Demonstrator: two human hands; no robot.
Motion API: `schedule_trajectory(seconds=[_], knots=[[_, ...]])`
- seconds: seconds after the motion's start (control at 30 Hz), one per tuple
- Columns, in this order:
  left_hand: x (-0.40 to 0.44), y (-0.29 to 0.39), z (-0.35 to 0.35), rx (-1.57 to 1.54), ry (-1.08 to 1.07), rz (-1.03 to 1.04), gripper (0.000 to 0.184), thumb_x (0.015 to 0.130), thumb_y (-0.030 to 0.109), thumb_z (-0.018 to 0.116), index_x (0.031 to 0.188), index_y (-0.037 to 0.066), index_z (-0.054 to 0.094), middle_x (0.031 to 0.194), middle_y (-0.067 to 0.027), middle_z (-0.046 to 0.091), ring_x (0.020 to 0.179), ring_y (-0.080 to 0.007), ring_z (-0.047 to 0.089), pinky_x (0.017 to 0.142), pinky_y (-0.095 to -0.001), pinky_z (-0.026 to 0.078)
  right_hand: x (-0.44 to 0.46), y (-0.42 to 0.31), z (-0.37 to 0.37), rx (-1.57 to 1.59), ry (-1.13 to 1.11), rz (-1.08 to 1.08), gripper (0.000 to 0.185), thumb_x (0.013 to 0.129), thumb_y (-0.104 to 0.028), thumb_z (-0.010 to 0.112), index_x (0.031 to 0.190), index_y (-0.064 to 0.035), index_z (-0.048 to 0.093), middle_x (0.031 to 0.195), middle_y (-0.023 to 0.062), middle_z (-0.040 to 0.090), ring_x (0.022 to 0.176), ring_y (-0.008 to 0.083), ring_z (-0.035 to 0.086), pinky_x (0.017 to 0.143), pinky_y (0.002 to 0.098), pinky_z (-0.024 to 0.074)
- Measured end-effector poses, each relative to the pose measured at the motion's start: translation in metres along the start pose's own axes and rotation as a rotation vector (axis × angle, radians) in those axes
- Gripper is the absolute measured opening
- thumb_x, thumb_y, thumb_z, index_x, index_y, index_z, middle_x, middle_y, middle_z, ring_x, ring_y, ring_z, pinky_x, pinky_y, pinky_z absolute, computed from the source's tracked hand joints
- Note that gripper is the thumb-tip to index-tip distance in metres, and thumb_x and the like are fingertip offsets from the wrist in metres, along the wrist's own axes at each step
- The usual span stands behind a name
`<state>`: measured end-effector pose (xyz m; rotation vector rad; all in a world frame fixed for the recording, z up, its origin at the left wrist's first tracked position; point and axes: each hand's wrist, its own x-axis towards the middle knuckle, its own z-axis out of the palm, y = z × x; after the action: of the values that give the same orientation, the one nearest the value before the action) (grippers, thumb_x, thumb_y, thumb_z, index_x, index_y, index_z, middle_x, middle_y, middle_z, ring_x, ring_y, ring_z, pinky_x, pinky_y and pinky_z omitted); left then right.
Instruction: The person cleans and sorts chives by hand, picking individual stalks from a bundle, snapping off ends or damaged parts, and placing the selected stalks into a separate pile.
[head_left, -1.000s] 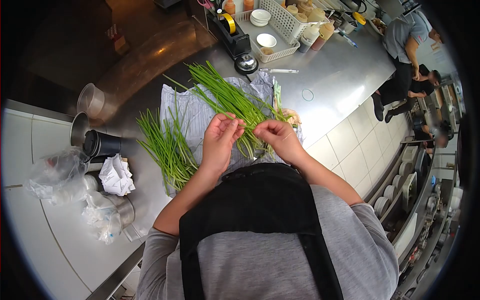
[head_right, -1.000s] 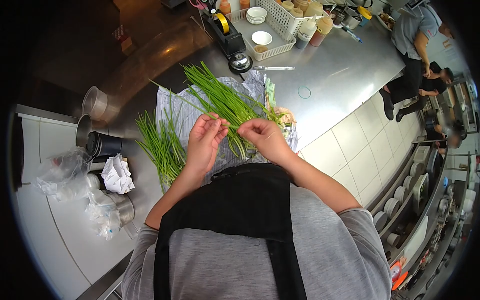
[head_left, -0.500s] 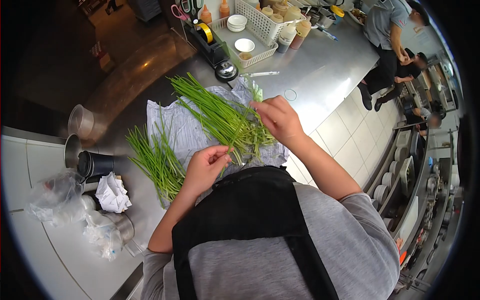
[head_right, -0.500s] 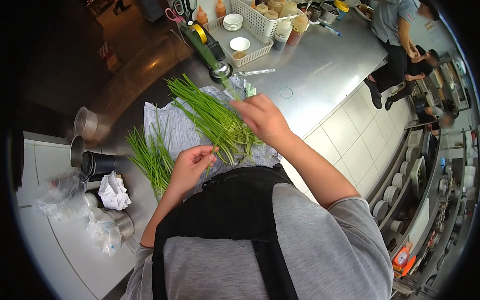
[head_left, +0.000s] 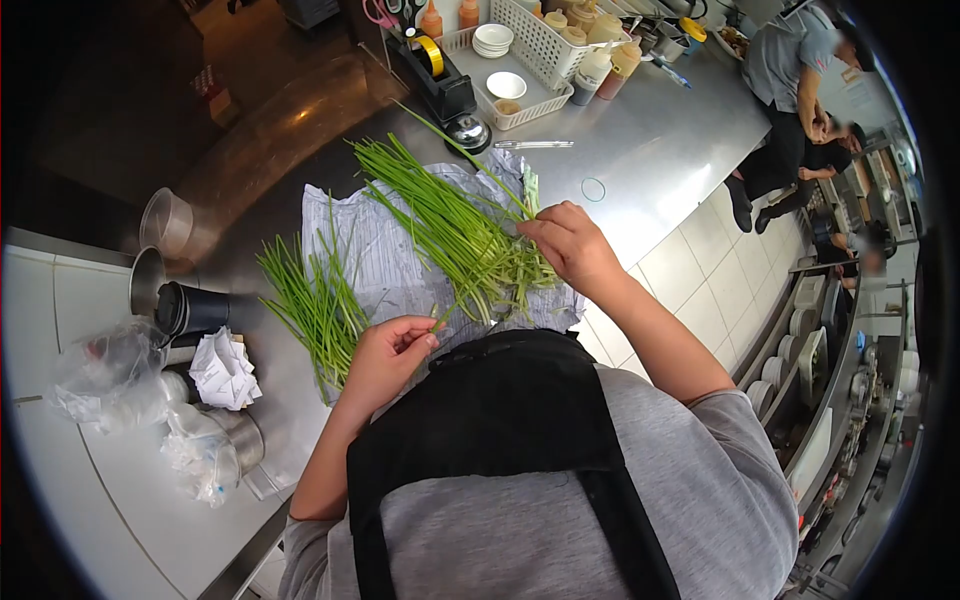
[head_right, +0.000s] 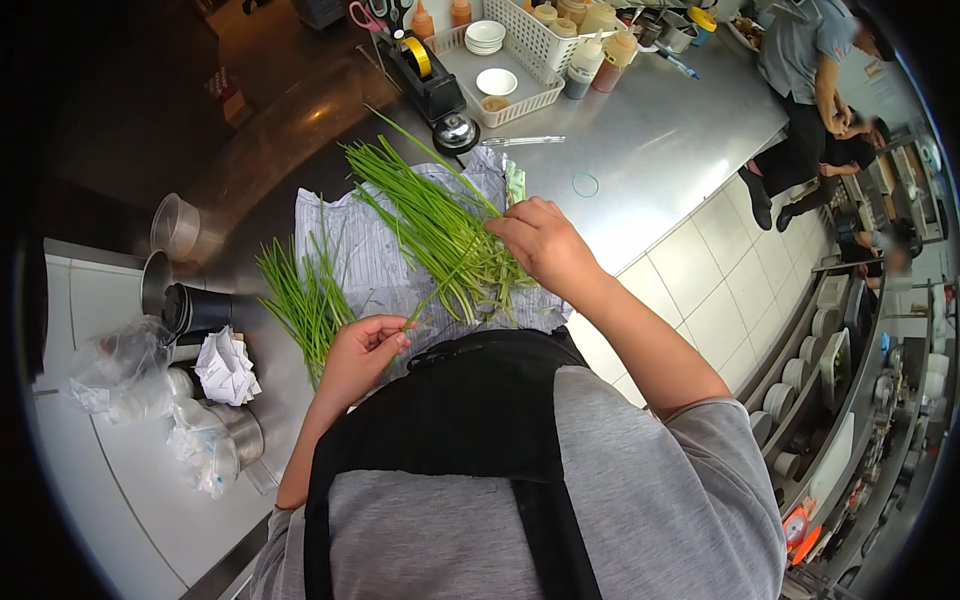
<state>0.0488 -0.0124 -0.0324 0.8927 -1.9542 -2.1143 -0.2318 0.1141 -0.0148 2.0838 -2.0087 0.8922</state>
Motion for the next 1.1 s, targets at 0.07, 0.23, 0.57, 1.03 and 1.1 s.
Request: schedule_trajectory(seconds=[0.07, 0.23, 0.57, 1.03, 1.1], knots=[[-0.004, -0.003, -0.004, 0.024, -0.007, -0.008, 0.019, 0.087, 0.004, 0.062, 0.105, -0.002, 0.064, 0.087, -0.004, 0.068, 0.077, -0.0064, 0.061, 0.07, -0.0214, 0.048, -0.002, -0.008, 0.003, 0.52, 0.044, 0.321, 0.019, 0.083, -0.005, 0.062, 0.101, -0.003, 0.066, 0.091, 0.0044, 0.063, 0.082, 0.0154, 0.057, 0.076, 0.0286, 0.0455], [-0.019, -0.025, -0.026, -0.01, 0.077, 0.003, 0.022, 0.087, 0.005, 0.062, 0.108, -0.002, 0.063, 0.083, -0.002, 0.067, 0.076, -0.0065, 0.061, 0.07, -0.0211, 0.048, -0.009, -0.02, 0.009, 1.183, 0.143, 0.924, 0.014, 0.092, -0.009, 0.058, 0.099, -0.0009, 0.068, 0.094, 0.0022, 0.066, 0.082, 0.0073, 0.057, 0.077, 0.0227, 0.0446], [-0.049, -0.035, -0.048, 0.948, 0.639, -0.045, 0.036, 0.078, 0.011, 0.072, 0.112, 0.006, 0.061, 0.087, -0.0086, 0.058, 0.08, -0.0211, 0.058, 0.073, -0.0312, 0.047, -0.044, 0.005, 0.027, 0.207, -0.042, 0.547, 0.015, 0.081, -0.002, 0.066, 0.095, -0.0024, 0.068, 0.074, 0.009, 0.059, 0.06, 0.0185, 0.055, 0.057, 0.0303, 0.0456], [0.126, 0.008, 0.084, -0.384, -0.221, -0.022, 0.031, 0.096, 0.027, 0.055, 0.112, 0.001, 0.062, 0.098, -0.0024, 0.061, 0.086, -0.0087, 0.055, 0.078, -0.0234, 0.046, -0.036, -0.035, 0.004, 0.351, -0.037, 0.504, 0.012, 0.074, -0.003, 0.072, 0.084, -0.0047, 0.065, 0.075, 0.0089, 0.059, 0.061, 0.0218, 0.057, 0.056, 0.0319, 0.0466], [0.137, 0.01, 0.093, -0.519, -0.295, -0.079, 0.031, 0.096, 0.028, 0.055, 0.112, 0.002, 0.062, 0.097, -0.0023, 0.062, 0.085, -0.0084, 0.054, 0.078, -0.0227, 0.046, -0.042, -0.036, 0.011, 0.323, 0.011, 0.415, 0.012, 0.074, -0.002, 0.072, 0.083, -0.0055, 0.066, 0.082, 0.0097, 0.06, 0.068, 0.0248, 0.06, 0.059, 0.0329, 0.0486]])
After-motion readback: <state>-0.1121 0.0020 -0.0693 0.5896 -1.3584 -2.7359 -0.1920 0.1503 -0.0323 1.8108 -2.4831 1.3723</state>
